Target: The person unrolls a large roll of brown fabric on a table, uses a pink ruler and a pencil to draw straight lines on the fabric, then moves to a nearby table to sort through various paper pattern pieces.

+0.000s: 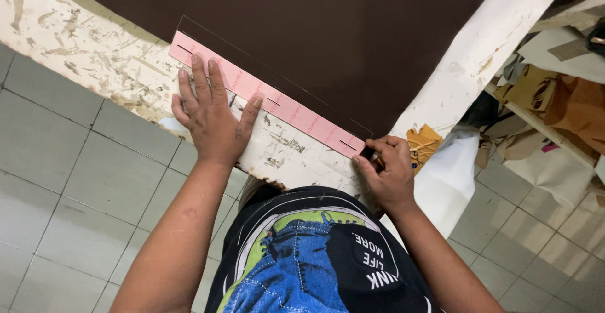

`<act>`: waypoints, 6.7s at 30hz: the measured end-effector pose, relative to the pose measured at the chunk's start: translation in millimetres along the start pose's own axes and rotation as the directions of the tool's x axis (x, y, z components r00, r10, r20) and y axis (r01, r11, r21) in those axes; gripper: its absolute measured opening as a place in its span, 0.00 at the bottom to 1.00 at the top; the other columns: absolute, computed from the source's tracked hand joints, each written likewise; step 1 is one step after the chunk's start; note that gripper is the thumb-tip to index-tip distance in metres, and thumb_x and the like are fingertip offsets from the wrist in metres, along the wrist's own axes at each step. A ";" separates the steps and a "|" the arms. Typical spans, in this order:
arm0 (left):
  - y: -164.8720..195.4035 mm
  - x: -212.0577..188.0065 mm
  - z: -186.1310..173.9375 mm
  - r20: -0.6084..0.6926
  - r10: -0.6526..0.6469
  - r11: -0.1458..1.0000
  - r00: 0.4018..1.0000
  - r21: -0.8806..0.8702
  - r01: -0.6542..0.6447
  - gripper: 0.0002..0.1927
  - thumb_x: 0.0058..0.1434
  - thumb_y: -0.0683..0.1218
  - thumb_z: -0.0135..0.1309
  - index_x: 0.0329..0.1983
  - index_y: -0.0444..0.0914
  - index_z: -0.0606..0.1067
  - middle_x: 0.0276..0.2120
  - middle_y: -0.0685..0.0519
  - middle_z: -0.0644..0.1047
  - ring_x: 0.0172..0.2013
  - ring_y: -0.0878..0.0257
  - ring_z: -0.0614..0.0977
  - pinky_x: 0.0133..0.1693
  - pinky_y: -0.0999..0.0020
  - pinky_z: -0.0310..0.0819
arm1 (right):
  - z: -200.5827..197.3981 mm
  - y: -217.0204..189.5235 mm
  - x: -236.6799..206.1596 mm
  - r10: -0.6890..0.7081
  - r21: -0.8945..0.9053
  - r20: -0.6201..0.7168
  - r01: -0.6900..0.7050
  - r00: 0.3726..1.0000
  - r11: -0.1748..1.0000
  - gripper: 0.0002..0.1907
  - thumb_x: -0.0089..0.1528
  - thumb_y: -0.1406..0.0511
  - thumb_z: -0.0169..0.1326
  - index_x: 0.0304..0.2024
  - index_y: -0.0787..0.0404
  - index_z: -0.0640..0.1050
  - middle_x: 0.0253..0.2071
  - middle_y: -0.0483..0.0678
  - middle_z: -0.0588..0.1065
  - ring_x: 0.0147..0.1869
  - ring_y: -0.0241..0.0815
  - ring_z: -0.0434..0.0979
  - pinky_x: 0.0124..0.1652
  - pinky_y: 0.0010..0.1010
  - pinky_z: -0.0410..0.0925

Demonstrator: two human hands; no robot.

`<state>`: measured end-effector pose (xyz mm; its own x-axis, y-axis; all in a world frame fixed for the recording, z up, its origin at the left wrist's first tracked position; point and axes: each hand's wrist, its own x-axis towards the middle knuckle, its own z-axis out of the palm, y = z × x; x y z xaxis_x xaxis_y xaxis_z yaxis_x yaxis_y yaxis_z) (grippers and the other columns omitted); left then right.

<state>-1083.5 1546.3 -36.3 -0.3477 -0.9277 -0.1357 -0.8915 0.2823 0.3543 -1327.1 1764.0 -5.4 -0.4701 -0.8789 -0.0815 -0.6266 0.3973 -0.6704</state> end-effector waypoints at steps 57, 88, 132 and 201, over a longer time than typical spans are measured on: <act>3.3 0.6 -3.7 -0.049 0.012 1.000 0.999 0.014 -0.011 0.58 0.58 0.79 0.50 0.80 0.40 0.51 0.79 0.48 0.48 0.76 0.40 0.46 0.68 0.31 0.31 | 8.3 -35.7 38.8 -0.037 0.473 0.147 -0.038 0.988 0.880 0.13 0.72 0.65 0.46 0.53 0.66 0.77 0.44 0.49 0.76 0.47 0.39 0.77 0.48 0.29 0.72; 8.4 5.7 -5.5 -0.028 0.000 1.000 1.000 0.025 0.000 0.59 0.57 0.80 0.51 0.79 0.38 0.51 0.78 0.48 0.48 0.76 0.41 0.45 0.67 0.30 0.33 | -2.6 -55.9 48.3 -0.178 0.077 0.150 0.168 0.973 0.983 0.08 0.69 0.67 0.53 0.46 0.64 0.80 0.43 0.51 0.80 0.45 0.46 0.81 0.45 0.33 0.74; 1.7 7.9 -8.2 -0.101 0.007 1.000 0.995 0.024 -0.004 0.56 0.57 0.76 0.52 0.77 0.40 0.52 0.76 0.50 0.52 0.75 0.44 0.47 0.68 0.34 0.35 | 66.2 -132.6 143.4 -0.502 0.038 0.231 0.508 0.833 0.860 0.10 0.67 0.66 0.51 0.46 0.61 0.81 0.44 0.50 0.79 0.50 0.49 0.79 0.50 0.39 0.72; -381.6 81.3 -282.5 -0.473 -0.071 0.818 0.878 -0.531 -0.220 0.05 0.60 0.42 0.63 0.38 0.37 0.81 0.31 0.51 0.80 0.30 0.57 0.81 0.33 0.66 0.75 | 209.8 -346.7 209.3 -0.363 -0.311 -0.069 0.326 0.929 0.893 0.06 0.61 0.62 0.64 0.39 0.56 0.85 0.36 0.43 0.78 0.40 0.40 0.77 0.40 0.32 0.71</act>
<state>-689.6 1294.2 78.9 -0.1052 -0.9502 0.2933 -0.4983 0.3056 0.8114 -1077.8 1387.0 55.3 -0.2518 -0.9428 0.2183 -0.9059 0.1503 -0.3958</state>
